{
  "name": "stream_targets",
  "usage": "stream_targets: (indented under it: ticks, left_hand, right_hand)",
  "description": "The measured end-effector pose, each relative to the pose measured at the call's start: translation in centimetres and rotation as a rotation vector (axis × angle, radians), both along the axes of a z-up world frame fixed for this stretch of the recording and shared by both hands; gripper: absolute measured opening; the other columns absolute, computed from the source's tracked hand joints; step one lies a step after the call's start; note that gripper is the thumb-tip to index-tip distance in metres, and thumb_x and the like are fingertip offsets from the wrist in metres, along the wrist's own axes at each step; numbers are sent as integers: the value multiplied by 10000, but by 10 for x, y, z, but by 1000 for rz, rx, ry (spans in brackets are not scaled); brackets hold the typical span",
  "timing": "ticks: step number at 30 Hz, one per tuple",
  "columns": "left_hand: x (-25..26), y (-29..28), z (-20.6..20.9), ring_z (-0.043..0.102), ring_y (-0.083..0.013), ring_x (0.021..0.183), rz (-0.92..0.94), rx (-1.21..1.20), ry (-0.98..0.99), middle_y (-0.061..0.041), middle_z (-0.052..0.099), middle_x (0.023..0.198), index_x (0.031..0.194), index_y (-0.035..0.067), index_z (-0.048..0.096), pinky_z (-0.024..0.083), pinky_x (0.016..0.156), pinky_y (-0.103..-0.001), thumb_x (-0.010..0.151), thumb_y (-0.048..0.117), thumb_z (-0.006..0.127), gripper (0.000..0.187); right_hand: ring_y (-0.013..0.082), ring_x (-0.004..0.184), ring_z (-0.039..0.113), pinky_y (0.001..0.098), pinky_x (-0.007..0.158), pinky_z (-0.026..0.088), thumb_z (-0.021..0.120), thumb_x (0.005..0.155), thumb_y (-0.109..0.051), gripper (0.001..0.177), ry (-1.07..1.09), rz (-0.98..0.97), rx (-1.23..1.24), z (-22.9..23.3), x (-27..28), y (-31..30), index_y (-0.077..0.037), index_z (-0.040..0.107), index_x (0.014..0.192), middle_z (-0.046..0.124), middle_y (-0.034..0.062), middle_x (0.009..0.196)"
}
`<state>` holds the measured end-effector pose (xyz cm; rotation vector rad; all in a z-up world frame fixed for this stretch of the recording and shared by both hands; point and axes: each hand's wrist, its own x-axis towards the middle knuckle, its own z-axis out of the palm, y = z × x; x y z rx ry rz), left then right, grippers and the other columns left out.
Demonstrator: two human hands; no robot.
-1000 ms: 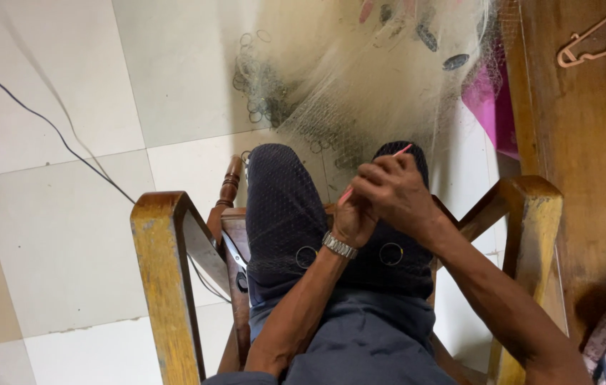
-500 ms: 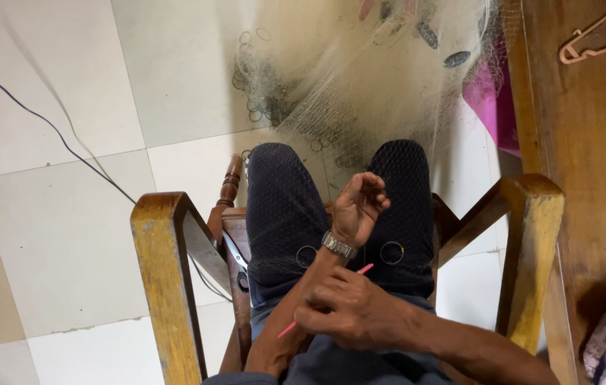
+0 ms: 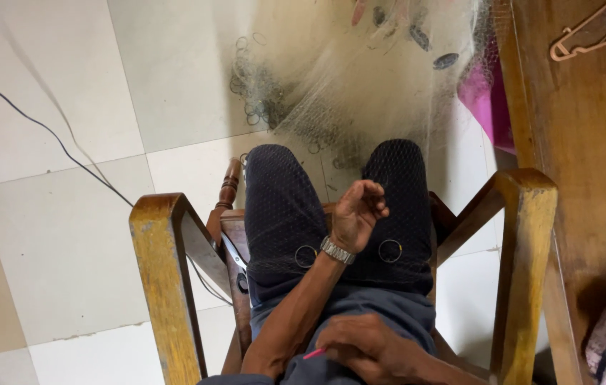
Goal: Repairing a fishing net using a netting needle and scissors
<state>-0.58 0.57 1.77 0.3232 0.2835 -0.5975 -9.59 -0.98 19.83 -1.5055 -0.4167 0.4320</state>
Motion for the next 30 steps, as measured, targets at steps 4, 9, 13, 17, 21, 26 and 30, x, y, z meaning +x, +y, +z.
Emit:
stream_targets:
  ticks: [4, 9, 13, 17, 21, 26, 30]
  left_hand:
    - [-5, 2, -1, 527, -168, 647, 18, 94, -27, -67, 585, 881, 809, 79, 587, 477, 564, -308, 893, 290, 551, 230]
    - [-6, 10, 0, 513, -174, 643, 42, 104, -39, -68, 584, 857, 771, 89, 556, 464, 571, -317, 881, 283, 546, 223]
    - [-12, 11, 0, 522, -197, 643, 27, 14, 29, -82, 601, 868, 781, 94, 551, 460, 584, -337, 913, 294, 514, 242]
    - [-18, 9, -5, 566, -214, 655, 23, -179, 161, -135, 654, 1038, 890, 132, 602, 448, 596, -354, 962, 292, 466, 222]
    - [-19, 10, -7, 548, -192, 637, 19, -161, 169, -141, 609, 1147, 866, 157, 571, 427, 586, -331, 952, 285, 464, 188]
    - [-15, 10, -7, 549, -206, 604, 106, -40, 156, -167, 640, 1050, 865, 162, 510, 451, 554, -318, 921, 154, 488, 61]
    - [-19, 3, -9, 628, -192, 722, 117, 41, 24, -140, 530, 1276, 1044, 95, 540, 521, 574, -277, 876, 70, 535, 170]
  right_hand:
    - [219, 698, 597, 309, 621, 457, 500, 939, -126, 129, 55, 94, 55, 4, 11, 17, -24, 578, 952, 614, 96, 846]
    - [188, 717, 606, 300, 617, 445, 465, 958, -251, 269, 118, 220, 105, -12, 5, 30, -16, 595, 938, 633, 93, 865]
    - [138, 607, 518, 282, 562, 392, 487, 954, -225, 240, 149, 181, 128, -15, 4, 38, -30, 578, 849, 558, 45, 719]
    - [304, 675, 490, 372, 642, 393, 380, 935, -47, 160, -180, 185, 132, -6, 33, 51, 37, 513, 908, 508, 152, 785]
    - [284, 760, 585, 333, 672, 447, 407, 906, 22, 170, -202, 255, 89, -5, 45, 64, -6, 532, 1018, 547, 140, 934]
    - [340, 683, 563, 431, 557, 388, 481, 936, 19, 264, -517, 352, -30, -28, 40, 84, -84, 514, 1176, 577, 152, 835]
    - [263, 593, 525, 370, 512, 361, 510, 872, -6, 338, -615, 287, -200, -18, 48, 69, -129, 541, 1185, 564, 85, 779]
